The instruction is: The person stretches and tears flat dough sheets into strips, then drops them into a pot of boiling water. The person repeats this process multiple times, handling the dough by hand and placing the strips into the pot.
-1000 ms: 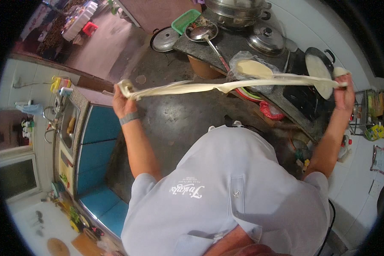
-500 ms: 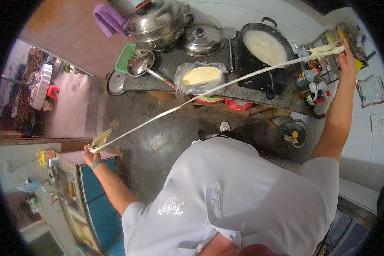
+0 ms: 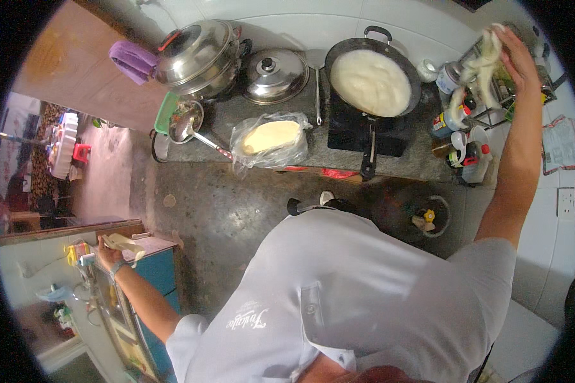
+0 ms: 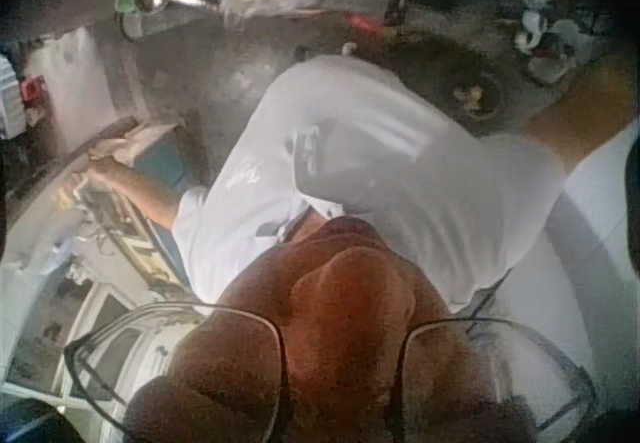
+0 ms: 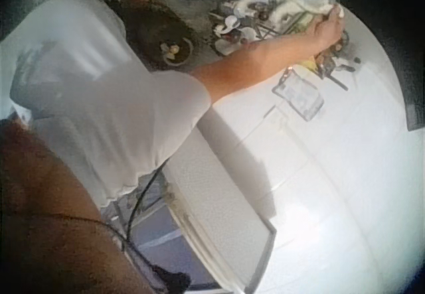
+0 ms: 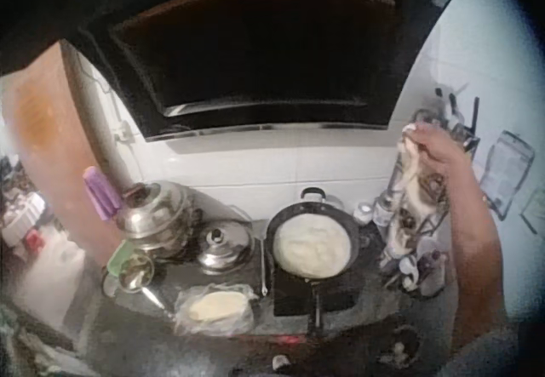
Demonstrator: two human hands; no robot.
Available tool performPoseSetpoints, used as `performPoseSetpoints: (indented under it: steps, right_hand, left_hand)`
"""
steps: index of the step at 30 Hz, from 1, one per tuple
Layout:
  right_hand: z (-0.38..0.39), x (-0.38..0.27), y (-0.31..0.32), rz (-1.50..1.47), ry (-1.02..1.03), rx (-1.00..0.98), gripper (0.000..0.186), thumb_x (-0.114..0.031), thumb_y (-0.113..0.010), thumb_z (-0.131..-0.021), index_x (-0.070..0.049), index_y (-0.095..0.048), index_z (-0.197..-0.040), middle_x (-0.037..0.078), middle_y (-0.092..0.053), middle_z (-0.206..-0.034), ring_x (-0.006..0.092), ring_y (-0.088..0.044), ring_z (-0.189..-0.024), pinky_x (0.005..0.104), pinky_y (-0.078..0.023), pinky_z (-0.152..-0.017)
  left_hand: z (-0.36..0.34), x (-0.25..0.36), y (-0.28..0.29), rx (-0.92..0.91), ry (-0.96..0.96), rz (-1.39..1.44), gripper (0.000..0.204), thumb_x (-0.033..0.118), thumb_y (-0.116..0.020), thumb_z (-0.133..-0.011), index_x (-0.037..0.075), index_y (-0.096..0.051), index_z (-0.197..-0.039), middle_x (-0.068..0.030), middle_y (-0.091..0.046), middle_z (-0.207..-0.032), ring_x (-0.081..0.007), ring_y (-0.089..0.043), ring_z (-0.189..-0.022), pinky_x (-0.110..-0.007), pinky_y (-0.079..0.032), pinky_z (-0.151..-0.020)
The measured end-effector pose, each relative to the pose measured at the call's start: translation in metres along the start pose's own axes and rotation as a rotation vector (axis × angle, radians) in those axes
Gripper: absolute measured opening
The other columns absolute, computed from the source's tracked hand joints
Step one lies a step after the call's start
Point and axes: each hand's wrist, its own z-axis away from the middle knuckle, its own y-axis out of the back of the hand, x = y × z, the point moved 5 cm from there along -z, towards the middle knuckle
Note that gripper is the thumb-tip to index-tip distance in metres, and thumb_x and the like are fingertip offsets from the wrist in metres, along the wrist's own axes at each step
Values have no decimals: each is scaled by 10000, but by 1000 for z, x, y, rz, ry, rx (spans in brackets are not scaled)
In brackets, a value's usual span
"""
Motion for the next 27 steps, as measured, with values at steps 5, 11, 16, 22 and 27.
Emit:
performPoseSetpoints:
  steps: [5,11,16,22,27]
  right_hand:
    - [-21,32,-62,112,-50,-245,281,-208,-558,-848,-61,-541,-1087,3,-578,-1033,92,-547,-941,227,-442,-821]
    - [-16,55,-177,63,-86,-391,176,-161,-495,-863,-1,-552,-908,96,-605,-833,198,-605,-769,324,-498,-706]
    - [-38,104,-218,41,-112,-428,123,-136,-537,-844,-13,-553,-846,62,-607,-777,158,-602,-689,276,-499,-633]
    - [-55,152,-251,669,89,-638,227,-240,-603,-768,-46,-617,-886,59,-628,-806,154,-580,-741,294,-453,-670]
    - [-76,206,-260,950,305,-592,274,-323,-610,-733,-83,-643,-862,125,-632,-828,268,-597,-755,373,-458,-673]
  left_hand:
    - [90,-4,-129,-345,57,41,211,214,-525,-862,34,-577,-959,-92,-624,-960,-221,-589,-887,-374,-466,-801]
    - [180,-25,-269,-443,14,-13,155,182,-518,-866,53,-561,-941,-71,-615,-922,-186,-587,-861,-332,-465,-781]
    - [233,-44,-344,-525,-63,-51,122,139,-497,-874,47,-557,-926,-72,-611,-926,-164,-586,-839,-301,-468,-757]
    - [252,-74,-382,-603,3,-115,114,127,-499,-873,38,-552,-920,-68,-608,-909,-155,-582,-816,-278,-474,-712]
    - [276,-90,-416,-681,23,-120,90,131,-514,-869,58,-554,-901,-43,-605,-868,-143,-574,-795,-281,-450,-737]
